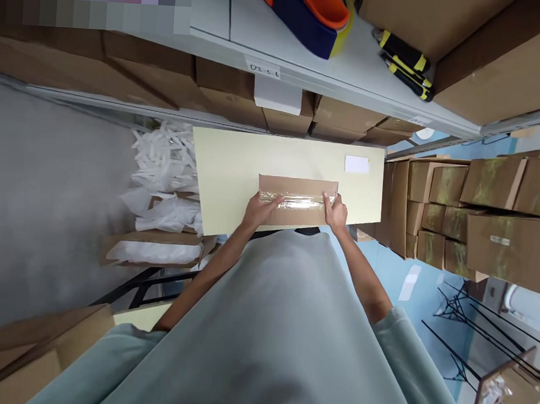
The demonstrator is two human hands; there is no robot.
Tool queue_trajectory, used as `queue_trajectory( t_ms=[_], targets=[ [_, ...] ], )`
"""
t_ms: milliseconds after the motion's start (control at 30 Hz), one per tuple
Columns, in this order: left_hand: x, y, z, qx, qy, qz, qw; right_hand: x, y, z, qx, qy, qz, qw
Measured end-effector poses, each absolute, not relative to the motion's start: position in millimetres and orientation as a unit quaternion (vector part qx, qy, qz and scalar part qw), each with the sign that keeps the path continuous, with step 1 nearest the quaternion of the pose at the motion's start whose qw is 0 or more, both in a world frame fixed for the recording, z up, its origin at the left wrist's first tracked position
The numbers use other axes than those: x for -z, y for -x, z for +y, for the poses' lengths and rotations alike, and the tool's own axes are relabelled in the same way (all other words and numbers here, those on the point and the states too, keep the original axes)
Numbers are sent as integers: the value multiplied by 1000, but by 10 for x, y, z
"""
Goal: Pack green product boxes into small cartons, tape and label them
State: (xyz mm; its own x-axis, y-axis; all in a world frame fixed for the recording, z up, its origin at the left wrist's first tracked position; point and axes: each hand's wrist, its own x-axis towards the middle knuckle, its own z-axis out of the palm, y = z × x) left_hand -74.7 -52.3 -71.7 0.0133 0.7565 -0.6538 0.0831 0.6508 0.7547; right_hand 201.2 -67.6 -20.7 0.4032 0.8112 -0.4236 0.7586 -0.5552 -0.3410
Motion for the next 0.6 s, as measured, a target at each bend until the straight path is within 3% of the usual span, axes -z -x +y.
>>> queue_trajectory(
  t_ms=[433, 600],
  targets=[
    [835, 731, -698, -277, -356, 655, 606, 151, -1866, -821, -220, 862, -455, -16],
    [791, 767, -949, -294, -384, 655, 581, 134, -1797, -1158, -225, 865, -448, 8]
  ],
)
